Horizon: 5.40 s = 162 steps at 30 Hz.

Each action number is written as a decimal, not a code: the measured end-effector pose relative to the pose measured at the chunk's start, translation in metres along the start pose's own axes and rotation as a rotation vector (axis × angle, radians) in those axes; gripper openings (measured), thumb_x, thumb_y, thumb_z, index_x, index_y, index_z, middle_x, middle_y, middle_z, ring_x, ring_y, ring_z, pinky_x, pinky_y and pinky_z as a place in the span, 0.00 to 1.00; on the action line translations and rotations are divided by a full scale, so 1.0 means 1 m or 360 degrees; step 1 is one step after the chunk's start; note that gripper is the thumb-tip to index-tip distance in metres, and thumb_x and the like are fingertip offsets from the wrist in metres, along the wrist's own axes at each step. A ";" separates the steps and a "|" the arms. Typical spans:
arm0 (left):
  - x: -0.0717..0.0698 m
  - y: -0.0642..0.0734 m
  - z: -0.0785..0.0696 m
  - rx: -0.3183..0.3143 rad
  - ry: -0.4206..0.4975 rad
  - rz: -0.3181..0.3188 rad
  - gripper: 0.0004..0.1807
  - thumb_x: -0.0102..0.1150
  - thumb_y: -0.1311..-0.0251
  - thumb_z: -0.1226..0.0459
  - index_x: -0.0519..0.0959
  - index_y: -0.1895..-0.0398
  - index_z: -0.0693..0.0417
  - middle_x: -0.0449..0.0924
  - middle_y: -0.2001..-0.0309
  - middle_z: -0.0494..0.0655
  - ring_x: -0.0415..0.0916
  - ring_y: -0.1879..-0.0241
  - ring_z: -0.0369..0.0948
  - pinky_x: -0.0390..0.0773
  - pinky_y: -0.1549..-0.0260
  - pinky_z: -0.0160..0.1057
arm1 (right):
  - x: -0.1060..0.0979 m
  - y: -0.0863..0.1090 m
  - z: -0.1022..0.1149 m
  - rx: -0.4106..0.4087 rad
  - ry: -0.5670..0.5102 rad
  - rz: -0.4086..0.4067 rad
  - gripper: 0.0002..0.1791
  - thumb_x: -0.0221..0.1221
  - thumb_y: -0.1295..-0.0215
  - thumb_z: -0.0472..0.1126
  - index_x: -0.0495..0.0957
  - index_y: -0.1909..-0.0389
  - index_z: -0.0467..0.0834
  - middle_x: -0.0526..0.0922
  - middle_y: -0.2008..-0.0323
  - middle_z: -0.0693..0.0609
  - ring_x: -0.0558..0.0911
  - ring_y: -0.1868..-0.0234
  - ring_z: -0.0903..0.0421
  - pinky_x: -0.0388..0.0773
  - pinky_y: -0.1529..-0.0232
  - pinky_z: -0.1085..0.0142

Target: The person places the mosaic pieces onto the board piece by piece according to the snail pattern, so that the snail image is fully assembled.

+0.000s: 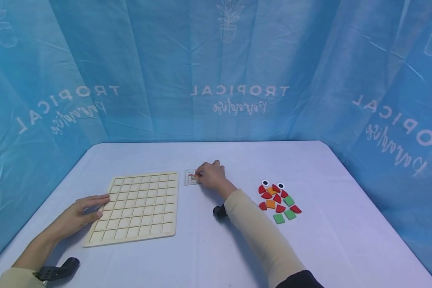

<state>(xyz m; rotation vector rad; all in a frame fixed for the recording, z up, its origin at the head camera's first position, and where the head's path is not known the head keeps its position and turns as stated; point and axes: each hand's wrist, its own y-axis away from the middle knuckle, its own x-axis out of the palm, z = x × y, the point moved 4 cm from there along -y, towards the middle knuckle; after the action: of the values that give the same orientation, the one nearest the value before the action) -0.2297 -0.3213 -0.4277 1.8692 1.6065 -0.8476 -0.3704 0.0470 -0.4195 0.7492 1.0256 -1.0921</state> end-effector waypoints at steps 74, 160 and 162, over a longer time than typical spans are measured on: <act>0.117 -0.050 -0.130 0.0153 0.0037 0.0027 0.27 0.65 0.47 0.63 0.74 0.41 0.54 0.69 0.35 0.48 0.58 0.31 0.53 0.45 0.32 0.62 | -0.109 0.121 -0.159 0.0251 -0.0200 -0.0182 0.24 0.63 0.43 0.43 0.76 0.44 0.44 0.70 0.38 0.39 0.61 0.40 0.39 0.77 0.50 0.45; 0.119 -0.053 -0.128 0.0122 0.0224 0.0050 0.22 0.65 0.48 0.67 0.77 0.47 0.53 0.69 0.35 0.46 0.55 0.30 0.52 0.39 0.31 0.61 | -0.082 0.165 -0.199 0.0355 -0.0216 -0.0277 0.21 0.66 0.47 0.44 0.80 0.51 0.41 0.75 0.50 0.41 0.65 0.48 0.43 0.78 0.66 0.64; 0.119 -0.052 -0.127 0.0116 0.0225 0.0046 0.22 0.65 0.49 0.67 0.77 0.47 0.52 0.69 0.35 0.45 0.55 0.30 0.52 0.40 0.31 0.62 | -0.082 0.161 -0.189 0.0342 -0.0241 -0.0279 0.21 0.67 0.47 0.45 0.81 0.52 0.41 0.76 0.50 0.41 0.65 0.48 0.44 0.79 0.65 0.63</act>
<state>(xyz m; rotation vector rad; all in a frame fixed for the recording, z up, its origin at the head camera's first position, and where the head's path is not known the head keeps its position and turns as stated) -0.2547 -0.1413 -0.4316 2.0389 1.6480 -0.7867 -0.2808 0.2925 -0.4118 0.7450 0.8654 -1.4056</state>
